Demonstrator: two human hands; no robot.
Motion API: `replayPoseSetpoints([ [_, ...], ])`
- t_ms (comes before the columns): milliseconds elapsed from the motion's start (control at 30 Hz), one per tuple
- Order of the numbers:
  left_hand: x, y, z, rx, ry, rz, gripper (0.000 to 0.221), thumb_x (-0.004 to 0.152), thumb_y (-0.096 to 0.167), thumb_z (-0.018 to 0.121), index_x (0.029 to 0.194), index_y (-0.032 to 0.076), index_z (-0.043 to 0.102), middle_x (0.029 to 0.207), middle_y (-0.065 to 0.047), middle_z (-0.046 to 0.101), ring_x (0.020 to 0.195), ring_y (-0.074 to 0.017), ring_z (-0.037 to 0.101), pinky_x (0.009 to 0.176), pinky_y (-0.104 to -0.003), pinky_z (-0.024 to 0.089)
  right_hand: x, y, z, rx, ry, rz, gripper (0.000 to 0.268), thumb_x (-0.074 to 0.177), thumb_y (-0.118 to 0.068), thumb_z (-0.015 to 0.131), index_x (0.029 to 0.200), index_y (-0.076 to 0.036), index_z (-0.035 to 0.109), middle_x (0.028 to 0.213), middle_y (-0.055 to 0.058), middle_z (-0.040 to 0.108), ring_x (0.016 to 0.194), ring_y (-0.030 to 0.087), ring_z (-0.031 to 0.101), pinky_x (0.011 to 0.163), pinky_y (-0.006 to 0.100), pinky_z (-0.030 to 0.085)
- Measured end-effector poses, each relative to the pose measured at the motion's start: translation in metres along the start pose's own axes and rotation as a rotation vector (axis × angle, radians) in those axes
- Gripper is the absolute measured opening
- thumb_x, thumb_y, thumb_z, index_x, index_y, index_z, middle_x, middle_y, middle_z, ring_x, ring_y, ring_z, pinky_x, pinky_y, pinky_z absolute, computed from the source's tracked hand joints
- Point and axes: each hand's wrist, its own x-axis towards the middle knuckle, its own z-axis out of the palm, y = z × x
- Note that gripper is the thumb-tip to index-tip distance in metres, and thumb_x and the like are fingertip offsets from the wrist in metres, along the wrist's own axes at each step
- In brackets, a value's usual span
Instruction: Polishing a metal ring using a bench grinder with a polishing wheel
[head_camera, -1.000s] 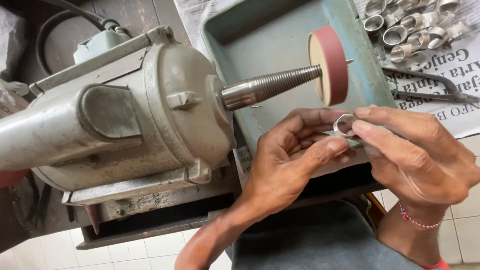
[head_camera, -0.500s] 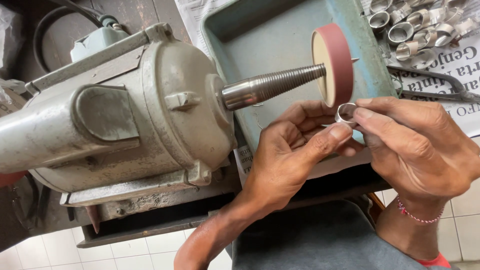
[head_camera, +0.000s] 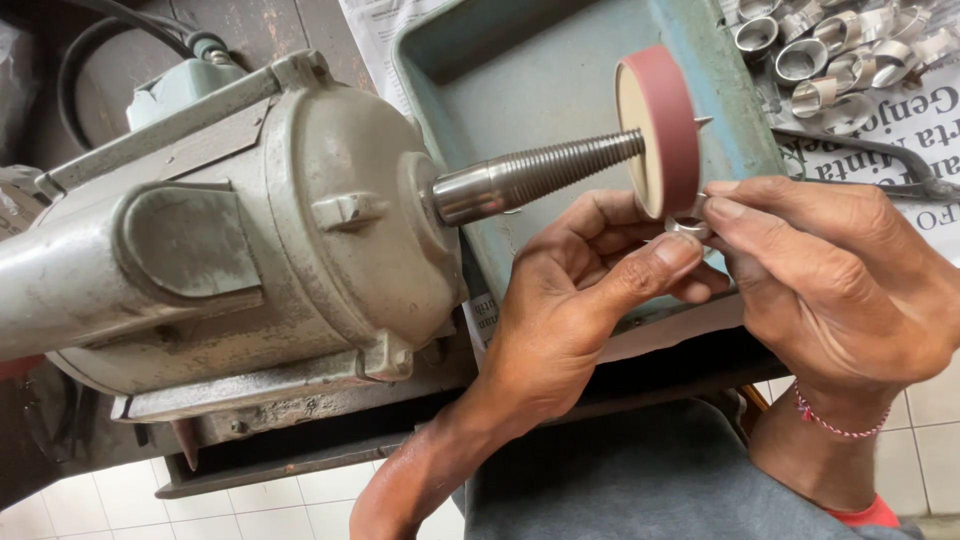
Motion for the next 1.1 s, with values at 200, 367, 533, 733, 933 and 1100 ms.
replayPoseSetpoints([
  [200, 0.002, 0.001, 0.0, 0.005, 0.035, -0.035, 0.033, 0.095, 0.014, 0.072, 0.121, -0.003, 0.062, 0.11, -0.015, 0.073, 0.086, -0.0214, 0.072, 0.09, -0.029, 0.06, 0.0, -0.001, 0.002, 0.003, -0.002, 0.03, 0.006, 0.112, 0.016, 0.065, 0.114, 0.016, 0.07, 0.115, 0.042, 0.071, 0.097, 0.047, 0.073, 0.087, 0.051, 0.06],
  [367, 0.005, 0.002, -0.002, 0.003, 0.038, -0.039, 0.03, 0.095, 0.014, 0.072, 0.119, -0.002, 0.063, 0.107, -0.014, 0.073, 0.086, -0.0211, 0.072, 0.09, -0.029, 0.06, -0.001, 0.001, 0.006, -0.002, 0.0, 0.033, 0.005, 0.112, 0.02, 0.067, 0.114, 0.016, 0.07, 0.116, 0.043, 0.07, 0.098, 0.048, 0.073, 0.088, 0.052, 0.061],
  [533, 0.008, 0.002, -0.006, 0.007, 0.029, -0.026, 0.03, 0.096, 0.014, 0.071, 0.119, -0.003, 0.062, 0.107, -0.016, 0.073, 0.087, -0.021, 0.071, 0.091, -0.03, 0.061, -0.004, 0.005, 0.01, -0.006, 0.003, 0.042, 0.005, 0.113, 0.021, 0.071, 0.116, 0.017, 0.071, 0.118, 0.043, 0.07, 0.096, 0.048, 0.071, 0.086, 0.051, 0.06],
  [733, 0.011, 0.0, -0.011, -0.003, 0.004, 0.003, 0.028, 0.098, 0.013, 0.071, 0.118, -0.004, 0.063, 0.108, -0.014, 0.072, 0.089, -0.0193, 0.071, 0.089, -0.029, 0.061, -0.003, 0.008, 0.016, 0.01, 0.01, 0.031, 0.011, 0.112, 0.026, 0.074, 0.115, 0.016, 0.071, 0.117, 0.043, 0.07, 0.097, 0.048, 0.072, 0.088, 0.053, 0.06],
  [933, 0.016, 0.004, -0.014, 0.0, -0.003, -0.001, 0.03, 0.097, 0.013, 0.072, 0.121, -0.005, 0.066, 0.107, -0.013, 0.073, 0.089, -0.0176, 0.071, 0.086, -0.027, 0.062, 0.001, 0.008, 0.02, 0.014, 0.002, 0.029, 0.013, 0.11, 0.03, 0.078, 0.113, 0.02, 0.071, 0.116, 0.043, 0.069, 0.097, 0.048, 0.072, 0.088, 0.053, 0.061],
  [1100, 0.021, -0.001, -0.019, -0.032, -0.023, -0.021, 0.035, 0.098, 0.014, 0.072, 0.125, -0.007, 0.065, 0.111, -0.015, 0.073, 0.091, -0.019, 0.071, 0.087, -0.027, 0.062, 0.001, 0.009, 0.022, 0.021, -0.003, 0.049, 0.013, 0.111, 0.029, 0.079, 0.115, 0.021, 0.069, 0.115, 0.044, 0.069, 0.098, 0.049, 0.072, 0.089, 0.053, 0.061],
])
